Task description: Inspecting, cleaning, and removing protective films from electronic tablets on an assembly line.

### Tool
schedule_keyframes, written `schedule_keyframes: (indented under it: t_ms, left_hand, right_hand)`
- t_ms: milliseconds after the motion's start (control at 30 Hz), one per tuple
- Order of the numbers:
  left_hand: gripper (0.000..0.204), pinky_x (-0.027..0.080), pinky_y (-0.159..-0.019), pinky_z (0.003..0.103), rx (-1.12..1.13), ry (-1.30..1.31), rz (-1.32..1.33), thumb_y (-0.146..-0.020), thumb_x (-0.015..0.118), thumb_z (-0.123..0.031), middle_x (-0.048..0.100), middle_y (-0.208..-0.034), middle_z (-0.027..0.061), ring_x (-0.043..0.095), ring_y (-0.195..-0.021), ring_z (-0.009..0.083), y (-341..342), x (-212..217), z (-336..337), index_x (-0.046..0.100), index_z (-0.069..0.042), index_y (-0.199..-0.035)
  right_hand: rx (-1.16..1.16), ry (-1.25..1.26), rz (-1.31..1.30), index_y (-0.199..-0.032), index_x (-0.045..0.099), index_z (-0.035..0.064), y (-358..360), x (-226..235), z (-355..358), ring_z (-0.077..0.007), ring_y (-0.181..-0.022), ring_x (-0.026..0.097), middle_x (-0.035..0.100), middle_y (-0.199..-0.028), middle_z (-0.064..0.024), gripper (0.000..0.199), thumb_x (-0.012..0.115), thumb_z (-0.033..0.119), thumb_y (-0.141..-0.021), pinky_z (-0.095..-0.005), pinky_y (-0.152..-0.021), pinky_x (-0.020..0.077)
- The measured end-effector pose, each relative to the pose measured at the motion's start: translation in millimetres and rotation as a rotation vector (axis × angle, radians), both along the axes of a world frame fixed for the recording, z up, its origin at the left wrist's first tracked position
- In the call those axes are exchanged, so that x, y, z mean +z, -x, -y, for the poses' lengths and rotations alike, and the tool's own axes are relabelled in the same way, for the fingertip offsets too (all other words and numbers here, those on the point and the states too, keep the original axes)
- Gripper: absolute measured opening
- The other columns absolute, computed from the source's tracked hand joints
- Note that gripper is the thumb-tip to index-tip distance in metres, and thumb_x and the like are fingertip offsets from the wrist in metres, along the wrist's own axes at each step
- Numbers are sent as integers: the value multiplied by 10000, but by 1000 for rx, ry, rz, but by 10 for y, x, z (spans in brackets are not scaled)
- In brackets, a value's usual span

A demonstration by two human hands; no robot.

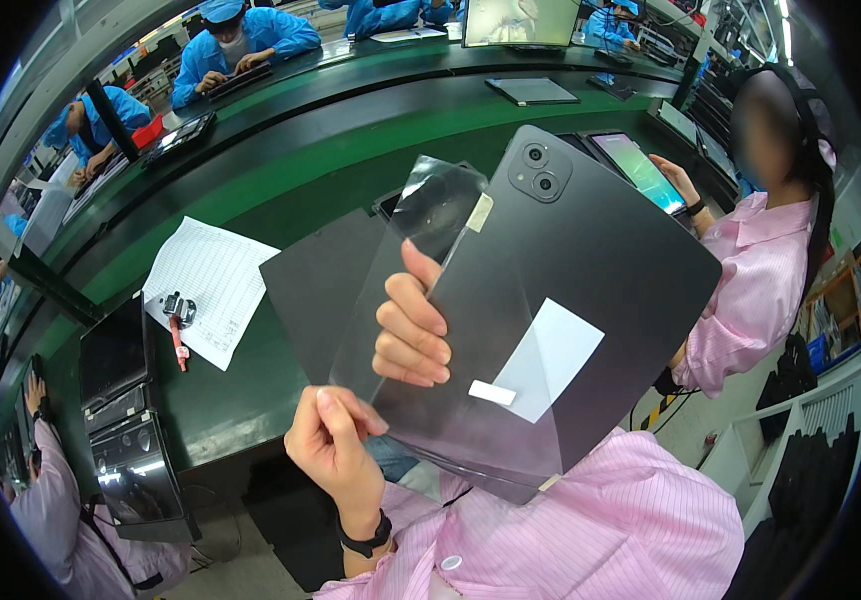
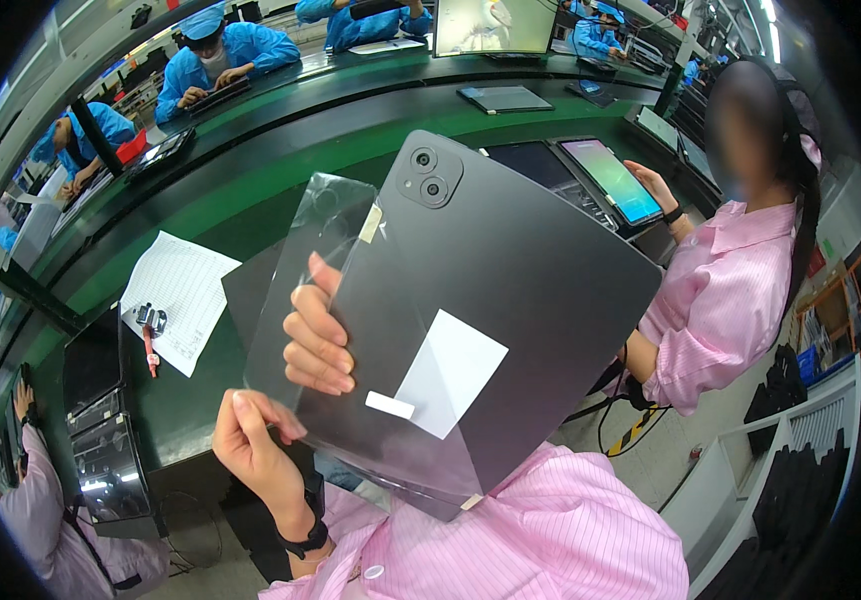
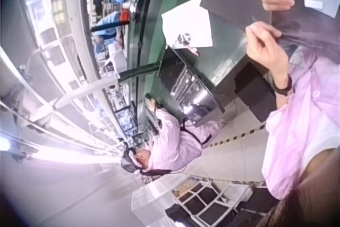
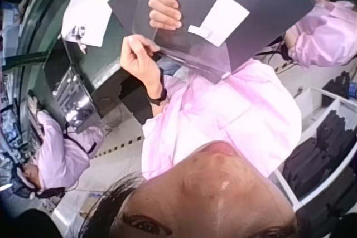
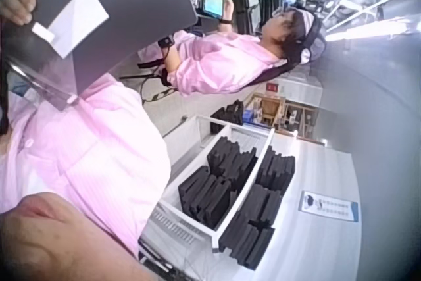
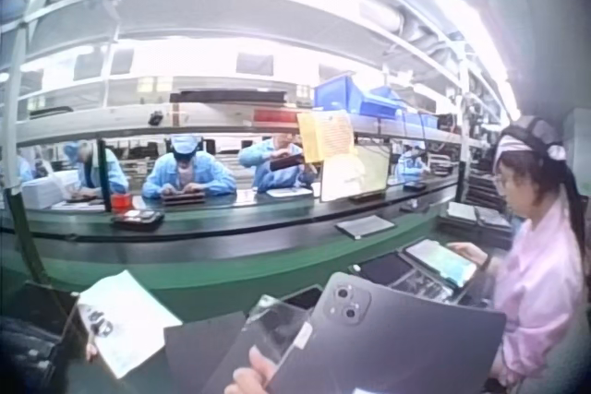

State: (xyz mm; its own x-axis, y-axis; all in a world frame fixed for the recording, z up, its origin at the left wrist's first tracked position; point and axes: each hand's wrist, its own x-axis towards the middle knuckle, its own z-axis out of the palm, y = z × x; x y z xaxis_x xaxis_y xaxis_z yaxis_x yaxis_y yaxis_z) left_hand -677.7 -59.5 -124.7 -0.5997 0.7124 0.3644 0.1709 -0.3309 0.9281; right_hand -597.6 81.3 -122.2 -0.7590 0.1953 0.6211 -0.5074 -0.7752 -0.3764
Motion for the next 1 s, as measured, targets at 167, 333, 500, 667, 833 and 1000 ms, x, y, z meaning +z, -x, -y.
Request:
schedule_keyframes:
  t_ms: [167, 333, 500, 667, 833, 1000]
  left_hand:
    - [370, 332, -410, 221, 85, -61, -23, -1009, 323, -185, 403, -523, 42, 381, -410, 96, -2, 34, 126, 382, -41, -673]
    - [373, 334, -380, 225, 96, -99, -28, -1009, 322, -188, 369, -527, 37, 379, -403, 102, 4, 122, 109, 384, -36, -674]
    - [382, 321, -343, 225, 80, -277, -82, -1005, 324, -185, 344, -510, 35, 350, -367, 108, 27, 328, 142, 366, -35, -657]
    - [384, 289, -305, 235, 145, -358, -66, -994, 353, -183, 353, -502, 49, 349, -333, 121, 35, 588, 213, 364, -28, -643]
    - [330, 215, -501, 210, 251, -275, -165, -970, 427, -177, 423, -673, -14, 317, -566, 37, 132, 576, 356, 494, -1, -698]
    - [468, 418, -632, 226, -317, -348, 592, -976, 360, -435, 523, -788, 33, 508, -692, 100, 429, 389, 429, 516, 3, -924]
  right_hand:
    - [-1, 60, 4, -622, 401, 80, 58, -93, 58, -192, -440, 419, 404, -513, -48, 593, 100, 400, -1019, -280, -489, 403]
    - [-127, 40, 86, -615, 394, 83, -28, -44, 19, -192, -434, 414, 395, -506, -44, 588, 110, 401, -1020, -278, -485, 401]
    - [-159, -17, 103, -689, 459, 55, -103, -38, -109, -207, -509, 512, 486, -586, -76, 623, 71, 420, -1011, -285, -510, 425]
    - [-719, -196, 780, -644, 536, 85, -272, 17, -167, -92, -479, 472, 523, -562, 10, 554, 379, 506, -968, -217, -480, 359]
    - [-1198, -557, 982, -559, 469, 82, -48, -96, -211, -35, -487, 335, 389, -528, 65, 563, 423, 458, -975, -244, -438, 247]
    - [-1255, -766, 977, -535, 387, 15, 64, -108, -170, -45, -519, 303, 344, -528, 59, 590, 446, 398, -980, -274, -443, 239]
